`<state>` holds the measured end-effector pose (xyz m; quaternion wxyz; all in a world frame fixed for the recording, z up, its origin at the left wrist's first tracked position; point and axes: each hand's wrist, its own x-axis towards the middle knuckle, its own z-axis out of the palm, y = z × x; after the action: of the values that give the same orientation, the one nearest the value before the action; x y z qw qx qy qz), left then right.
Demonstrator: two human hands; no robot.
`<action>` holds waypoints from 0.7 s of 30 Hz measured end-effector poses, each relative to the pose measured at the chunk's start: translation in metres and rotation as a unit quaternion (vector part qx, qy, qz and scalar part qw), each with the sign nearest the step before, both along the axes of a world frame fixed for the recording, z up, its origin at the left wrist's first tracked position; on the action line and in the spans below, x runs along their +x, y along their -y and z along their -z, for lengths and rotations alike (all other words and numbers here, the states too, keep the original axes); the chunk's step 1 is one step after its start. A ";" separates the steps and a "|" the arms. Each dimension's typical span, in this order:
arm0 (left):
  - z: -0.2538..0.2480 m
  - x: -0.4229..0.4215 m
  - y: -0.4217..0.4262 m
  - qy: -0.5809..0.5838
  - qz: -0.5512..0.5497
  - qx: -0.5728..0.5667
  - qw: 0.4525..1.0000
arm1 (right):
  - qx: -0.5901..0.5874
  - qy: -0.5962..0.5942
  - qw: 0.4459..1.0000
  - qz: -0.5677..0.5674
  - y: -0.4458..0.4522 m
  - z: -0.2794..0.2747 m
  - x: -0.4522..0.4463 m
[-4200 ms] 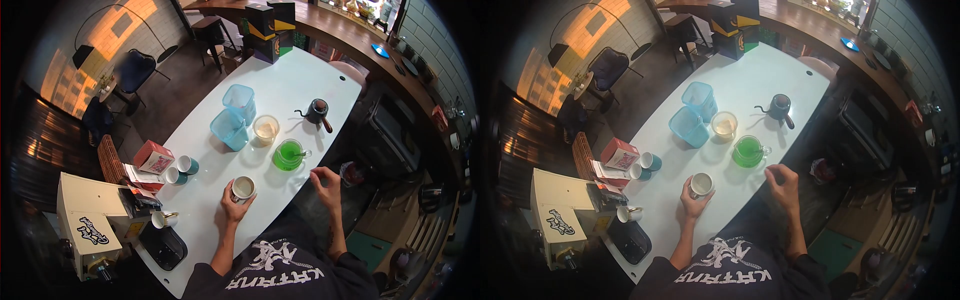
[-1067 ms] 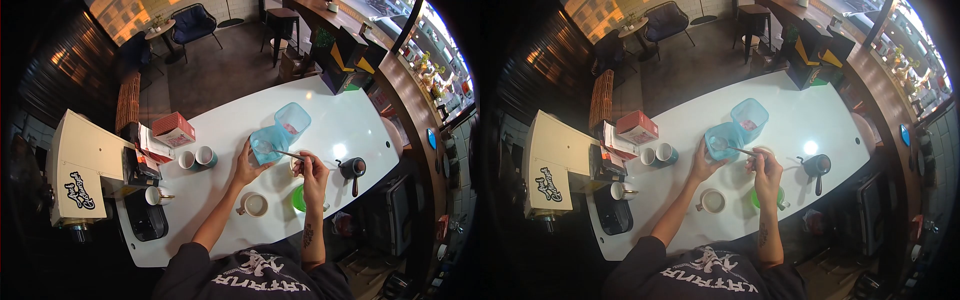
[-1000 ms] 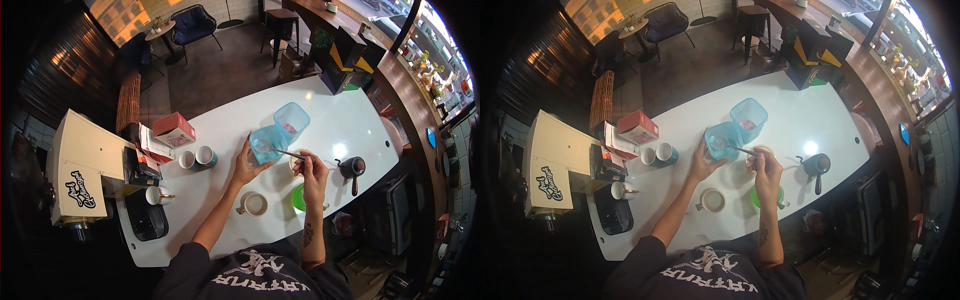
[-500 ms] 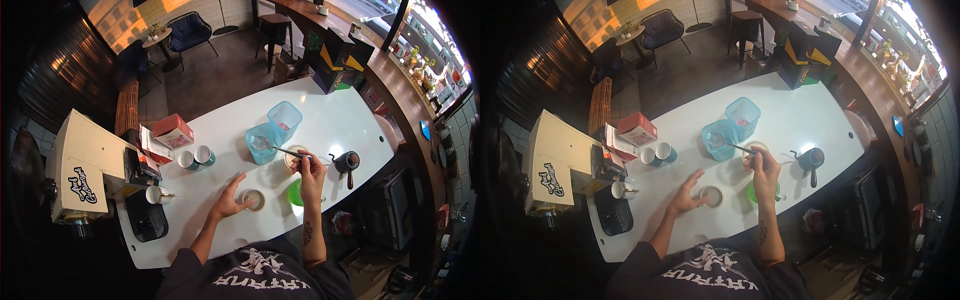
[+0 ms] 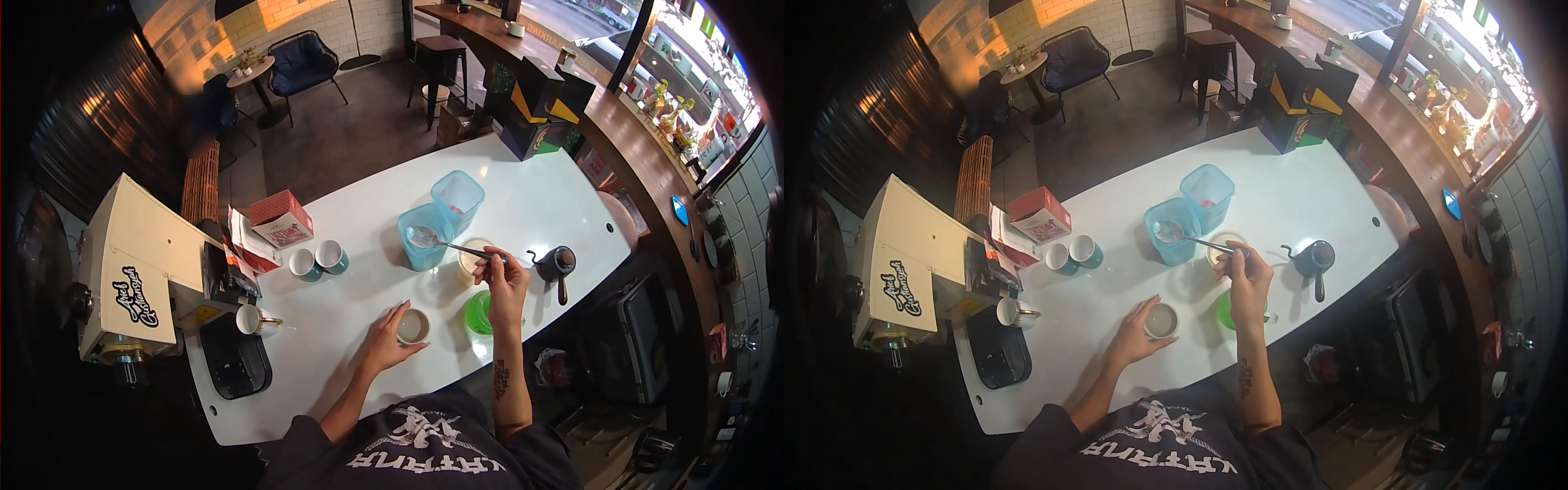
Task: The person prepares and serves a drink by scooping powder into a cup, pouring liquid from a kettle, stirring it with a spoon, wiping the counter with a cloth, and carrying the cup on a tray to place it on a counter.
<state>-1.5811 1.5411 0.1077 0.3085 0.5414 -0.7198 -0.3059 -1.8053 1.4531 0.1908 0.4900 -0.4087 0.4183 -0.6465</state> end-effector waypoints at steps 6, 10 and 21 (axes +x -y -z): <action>0.005 0.000 -0.001 -0.012 -0.011 -0.015 1.000 | -0.008 0.031 0.999 0.022 -0.018 -0.010 -0.016; 0.010 0.001 0.003 -0.031 -0.018 -0.028 0.999 | 0.011 0.012 1.000 0.014 -0.039 -0.023 -0.030; 0.028 -0.017 0.013 -0.154 -0.071 -0.010 0.985 | 0.018 -0.127 0.990 -0.058 -0.073 -0.015 -0.052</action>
<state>-1.5979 1.5286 0.0800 0.4420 0.5344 -0.6263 -0.3562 -1.8574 1.5261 0.2055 0.4771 -0.5022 0.4640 -0.5521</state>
